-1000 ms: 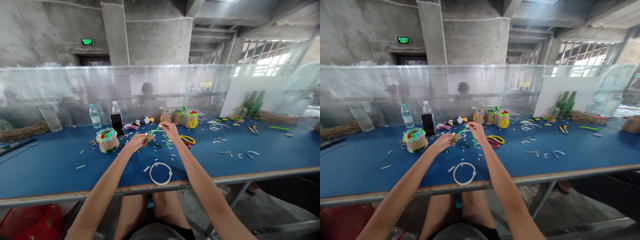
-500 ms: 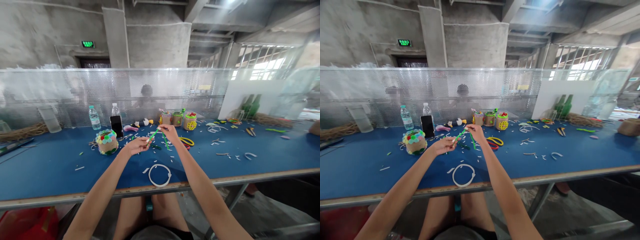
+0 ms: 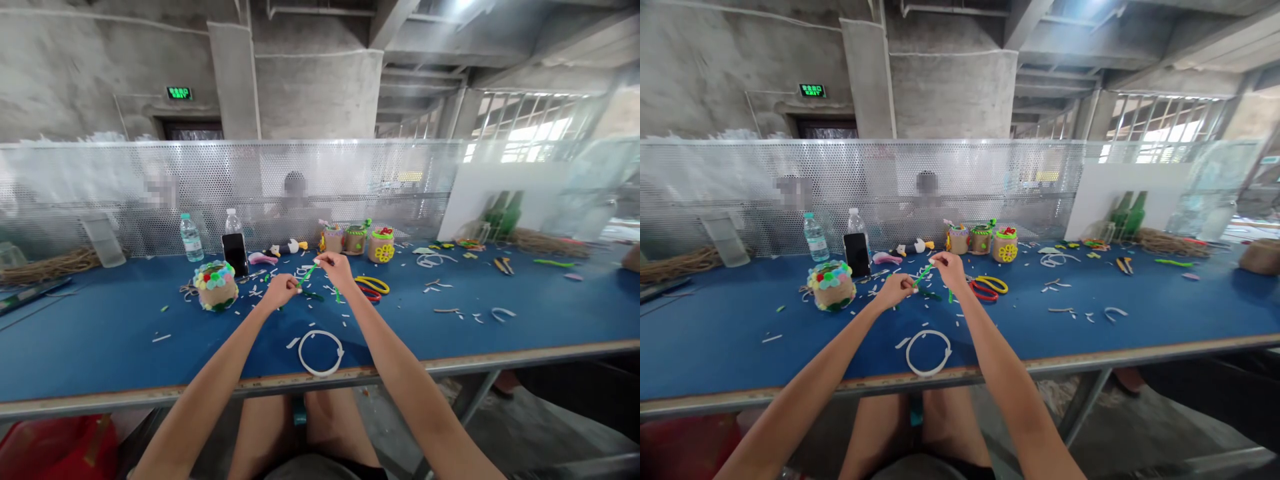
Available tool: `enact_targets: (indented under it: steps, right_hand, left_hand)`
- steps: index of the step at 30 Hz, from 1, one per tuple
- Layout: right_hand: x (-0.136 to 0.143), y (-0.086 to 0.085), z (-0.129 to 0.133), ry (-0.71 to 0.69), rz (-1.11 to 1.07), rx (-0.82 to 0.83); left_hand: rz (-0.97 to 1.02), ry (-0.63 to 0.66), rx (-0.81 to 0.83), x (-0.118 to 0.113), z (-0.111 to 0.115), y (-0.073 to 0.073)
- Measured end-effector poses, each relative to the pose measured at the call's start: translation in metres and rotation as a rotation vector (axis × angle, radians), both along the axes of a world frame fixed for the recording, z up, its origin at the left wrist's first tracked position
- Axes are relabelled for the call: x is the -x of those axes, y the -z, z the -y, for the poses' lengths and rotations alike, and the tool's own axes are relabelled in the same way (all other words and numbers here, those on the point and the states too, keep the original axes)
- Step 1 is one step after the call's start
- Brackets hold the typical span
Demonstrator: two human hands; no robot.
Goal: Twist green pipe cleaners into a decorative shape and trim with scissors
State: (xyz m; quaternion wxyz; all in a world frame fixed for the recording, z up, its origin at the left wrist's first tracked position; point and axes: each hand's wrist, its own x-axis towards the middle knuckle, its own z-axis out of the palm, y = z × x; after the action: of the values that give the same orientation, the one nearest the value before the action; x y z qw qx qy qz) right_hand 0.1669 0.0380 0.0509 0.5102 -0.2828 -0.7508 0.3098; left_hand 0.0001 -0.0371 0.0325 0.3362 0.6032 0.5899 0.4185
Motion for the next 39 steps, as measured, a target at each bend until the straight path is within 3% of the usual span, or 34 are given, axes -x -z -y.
enact_targets:
  steps: [4, 8, 14, 22, 39]
  right_hand:
    - [0.009, 0.005, 0.003, -0.03, -0.072, 0.062]
    - [0.013, 0.007, 0.005, -0.095, -0.145, 0.131]
    - [0.013, 0.009, 0.004, -0.174, -0.25, 0.216]
    - [0.014, 0.006, 0.009, -0.199, -0.288, 0.208]
    - [0.009, 0.009, -0.005, 0.045, -0.321, 0.277]
  left_hand:
    - [-0.038, -0.161, -0.113, 0.0, -0.006, 0.004]
    - [-0.029, -0.18, -0.128, 0.002, -0.008, 0.006]
    - [0.082, -0.013, -0.033, -0.009, -0.006, 0.009]
    - [0.202, 0.195, 0.107, -0.028, 0.0, 0.014]
    - [0.131, 0.102, -0.028, -0.027, -0.005, 0.019]
